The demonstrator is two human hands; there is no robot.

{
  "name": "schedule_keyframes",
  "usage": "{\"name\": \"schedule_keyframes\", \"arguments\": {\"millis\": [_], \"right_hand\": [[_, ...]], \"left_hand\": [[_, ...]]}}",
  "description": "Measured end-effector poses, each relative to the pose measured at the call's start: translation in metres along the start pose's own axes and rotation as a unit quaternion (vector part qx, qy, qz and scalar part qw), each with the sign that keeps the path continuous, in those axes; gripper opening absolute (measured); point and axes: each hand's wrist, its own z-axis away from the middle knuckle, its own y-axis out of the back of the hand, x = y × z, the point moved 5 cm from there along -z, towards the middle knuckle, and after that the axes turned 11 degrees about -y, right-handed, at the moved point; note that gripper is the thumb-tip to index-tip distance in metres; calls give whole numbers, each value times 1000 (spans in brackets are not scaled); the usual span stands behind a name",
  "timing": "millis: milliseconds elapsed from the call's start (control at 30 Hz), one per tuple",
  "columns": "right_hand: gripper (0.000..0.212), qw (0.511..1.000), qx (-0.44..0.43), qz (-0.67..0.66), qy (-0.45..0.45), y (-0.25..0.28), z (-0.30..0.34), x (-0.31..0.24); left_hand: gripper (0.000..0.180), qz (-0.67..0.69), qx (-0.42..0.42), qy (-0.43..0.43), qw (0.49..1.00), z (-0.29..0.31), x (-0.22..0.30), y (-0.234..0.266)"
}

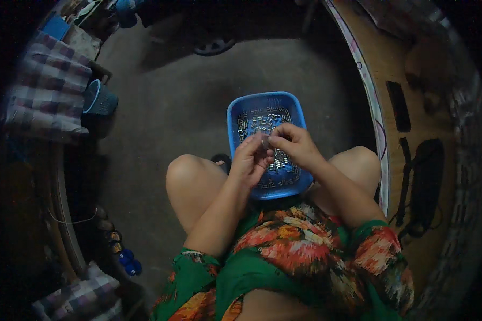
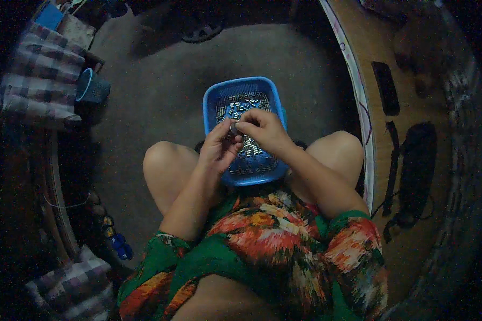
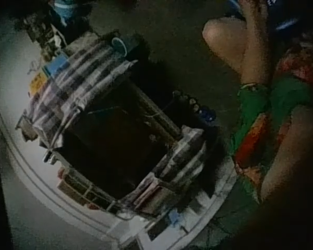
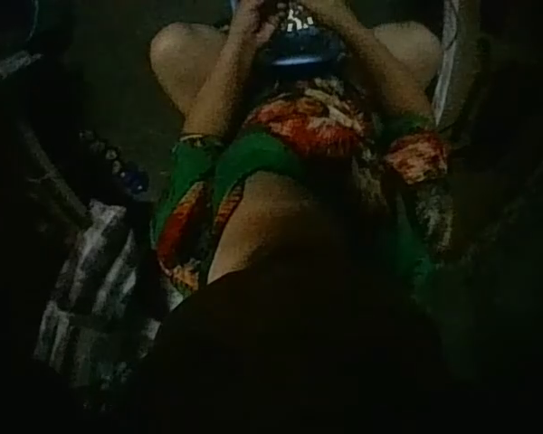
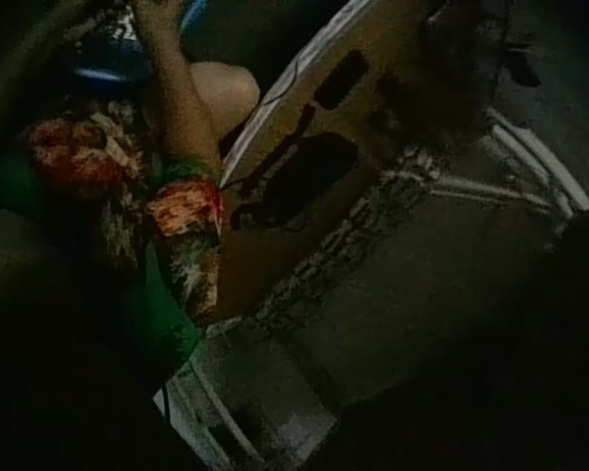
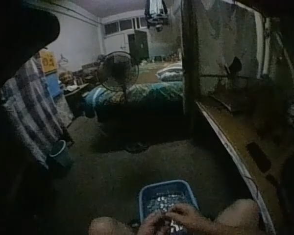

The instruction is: Sorting small metal pins and components from a blue plastic basket.

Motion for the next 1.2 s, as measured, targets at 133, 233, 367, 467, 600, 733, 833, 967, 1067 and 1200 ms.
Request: {"name": "schedule_keyframes", "arguments": {"millis": [133,233,367,467,600,733,833,967,1067,1200], "right_hand": [[13,1000,15,2,-15,3,-2,7],[13,1000,14,25,11,2,2,0],[14,999,25,38,6,-2,6,-2],[11,1000,20,11,18,-3,6,-9],[14,957,-55,-208,-192,3,3,12],[18,950,-31,-245,-190,5,2,13],[20,962,-38,-193,-187,3,3,10],[16,970,-53,-159,-178,3,2,10],[14,965,-97,-152,-191,2,0,14],[15,958,-64,-198,-198,11,-5,27]], "left_hand": [[16,6,-2,-1,1000,0,-1,-1],[15,-12,-5,-21,1000,-1,-2,3],[15,-48,-21,-43,998,-1,-3,3],[17,-36,-27,-37,998,0,-1,2],[18,16,-27,3,999,0,-4,-6],[20,51,-26,11,998,-2,-5,-1],[25,53,-5,19,998,-2,-4,3],[26,58,-20,27,998,-2,-4,6],[25,74,-41,21,996,-4,-6,6],[21,70,-1,-23,997,-2,-2,1]]}}
